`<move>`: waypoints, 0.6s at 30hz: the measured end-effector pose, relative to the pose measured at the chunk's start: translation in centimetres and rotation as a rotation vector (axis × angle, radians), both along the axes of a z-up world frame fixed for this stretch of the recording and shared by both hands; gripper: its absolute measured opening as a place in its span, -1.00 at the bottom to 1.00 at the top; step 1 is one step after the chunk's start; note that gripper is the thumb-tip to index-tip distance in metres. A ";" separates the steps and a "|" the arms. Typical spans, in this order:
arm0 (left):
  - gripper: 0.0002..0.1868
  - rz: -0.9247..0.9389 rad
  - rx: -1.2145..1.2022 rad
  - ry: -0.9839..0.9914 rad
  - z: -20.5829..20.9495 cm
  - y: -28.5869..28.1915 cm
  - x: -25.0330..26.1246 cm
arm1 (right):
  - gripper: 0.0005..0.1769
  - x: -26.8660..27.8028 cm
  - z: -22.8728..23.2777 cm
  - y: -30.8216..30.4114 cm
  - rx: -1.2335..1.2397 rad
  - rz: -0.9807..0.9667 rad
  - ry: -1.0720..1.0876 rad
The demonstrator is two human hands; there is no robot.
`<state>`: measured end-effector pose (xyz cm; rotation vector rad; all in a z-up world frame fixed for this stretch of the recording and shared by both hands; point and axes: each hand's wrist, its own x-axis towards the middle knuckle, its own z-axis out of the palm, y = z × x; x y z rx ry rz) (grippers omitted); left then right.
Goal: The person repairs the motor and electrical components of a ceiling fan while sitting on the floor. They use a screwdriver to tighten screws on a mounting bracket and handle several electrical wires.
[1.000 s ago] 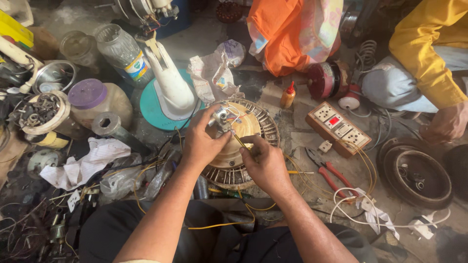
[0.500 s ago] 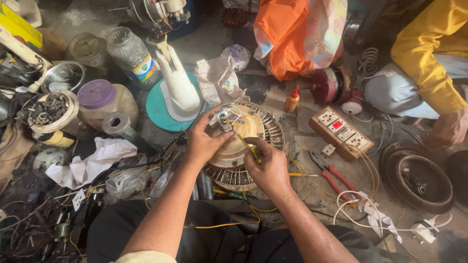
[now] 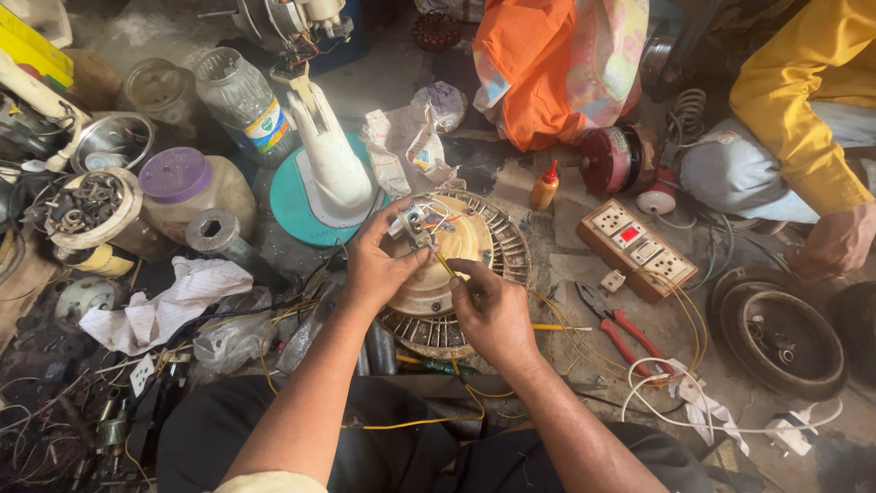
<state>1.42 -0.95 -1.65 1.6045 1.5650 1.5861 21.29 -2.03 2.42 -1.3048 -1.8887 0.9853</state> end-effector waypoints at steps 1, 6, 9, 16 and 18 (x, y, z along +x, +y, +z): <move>-0.28 0.000 0.000 0.000 0.0 0.0 0.0 | -0.67 0.0 -0.2 0.0 0.085 0.024 0.065; -0.28 -0.001 0.048 0.024 -0.4 0.2 -0.2 | -0.67 -0.1 -0.9 0.1 -0.111 0.012 0.087; -0.29 -0.008 0.023 -0.004 -0.5 0.1 -0.2 | -0.65 -0.3 -0.8 0.2 -0.092 0.038 0.145; -0.27 -0.008 0.008 -0.029 -0.5 0.1 -0.2 | -0.73 -1.1 0.8 -0.8 0.058 -0.087 0.024; -0.29 -0.041 -0.025 -0.115 -0.3 -0.1 -0.1 | -0.73 -1.0 1.2 -1.1 0.216 -0.074 0.034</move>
